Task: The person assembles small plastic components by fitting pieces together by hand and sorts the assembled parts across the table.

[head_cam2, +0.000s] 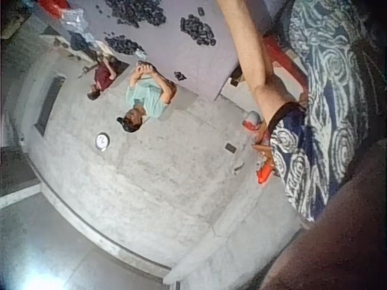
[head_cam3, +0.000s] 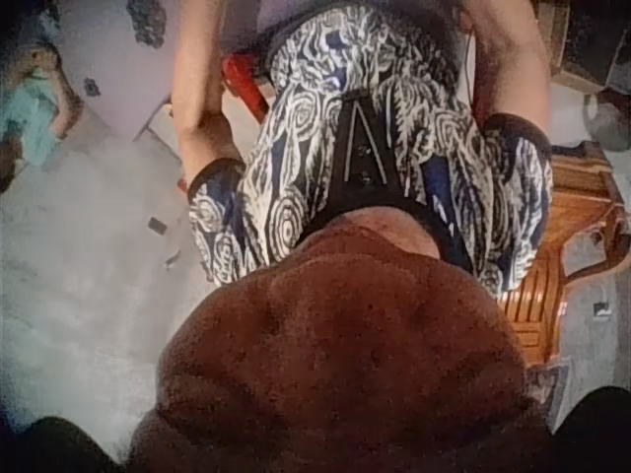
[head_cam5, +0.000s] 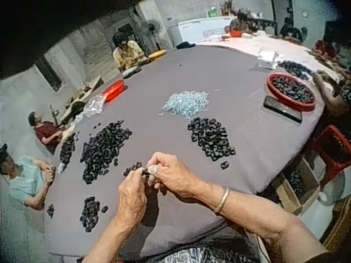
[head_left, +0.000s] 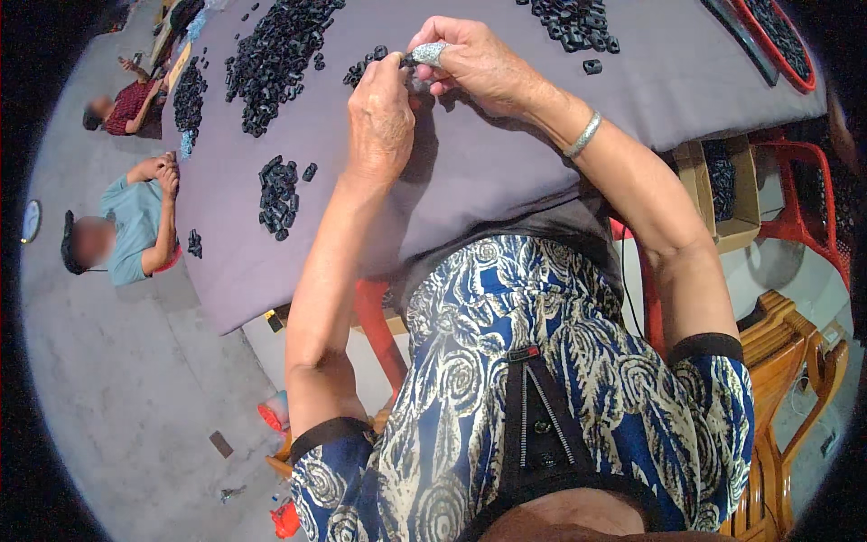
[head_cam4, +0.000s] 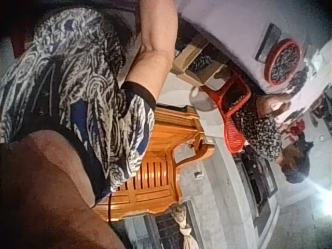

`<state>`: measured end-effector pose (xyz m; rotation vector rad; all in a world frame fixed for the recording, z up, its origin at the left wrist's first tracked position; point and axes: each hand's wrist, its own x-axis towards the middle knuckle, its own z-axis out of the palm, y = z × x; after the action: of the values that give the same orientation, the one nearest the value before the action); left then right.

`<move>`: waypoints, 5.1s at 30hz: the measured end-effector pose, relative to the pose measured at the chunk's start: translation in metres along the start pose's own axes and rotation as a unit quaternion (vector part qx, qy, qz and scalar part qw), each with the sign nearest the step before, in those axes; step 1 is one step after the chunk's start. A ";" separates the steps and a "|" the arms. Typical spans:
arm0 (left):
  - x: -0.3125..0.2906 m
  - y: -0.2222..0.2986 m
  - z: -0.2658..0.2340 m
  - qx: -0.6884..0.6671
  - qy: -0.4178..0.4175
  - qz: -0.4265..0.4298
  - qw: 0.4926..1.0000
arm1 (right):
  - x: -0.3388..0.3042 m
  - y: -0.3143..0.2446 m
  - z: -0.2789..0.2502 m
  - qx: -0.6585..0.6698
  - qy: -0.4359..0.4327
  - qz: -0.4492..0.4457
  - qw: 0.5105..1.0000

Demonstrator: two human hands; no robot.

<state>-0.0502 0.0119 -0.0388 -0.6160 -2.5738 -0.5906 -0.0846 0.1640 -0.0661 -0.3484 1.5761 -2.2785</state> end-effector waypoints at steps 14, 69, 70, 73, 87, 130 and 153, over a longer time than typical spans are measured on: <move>0.006 -0.004 0.006 0.075 -0.052 0.001 0.996 | 0.001 0.000 0.000 0.030 0.020 0.000 0.999; 0.033 0.017 0.031 -0.028 0.039 -0.115 0.992 | 0.023 0.019 -0.017 -0.372 0.186 -0.280 0.865; 0.032 0.015 0.031 -0.028 0.040 -0.114 0.992 | 0.023 0.019 -0.017 -0.373 0.187 -0.281 0.864; 0.032 0.006 0.025 -0.036 0.045 -0.115 0.992 | 0.019 0.012 -0.015 -0.268 0.117 -0.210 0.933; 0.037 0.009 0.009 -0.088 0.029 -0.109 0.990 | 0.018 0.006 -0.014 -0.180 0.070 -0.194 0.962; 0.028 -0.003 0.016 -0.194 0.032 -0.177 0.964 | 0.009 -0.002 -0.007 -0.135 0.060 -0.134 0.980; 0.014 -0.003 0.005 -0.363 0.081 -0.212 0.904 | 0.007 -0.005 0.000 -0.139 0.050 -0.184 0.972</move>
<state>-0.0643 0.0162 -0.0373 -0.1853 -2.2824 -1.7076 -0.0913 0.1628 -0.0615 -0.6562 2.0350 -2.3667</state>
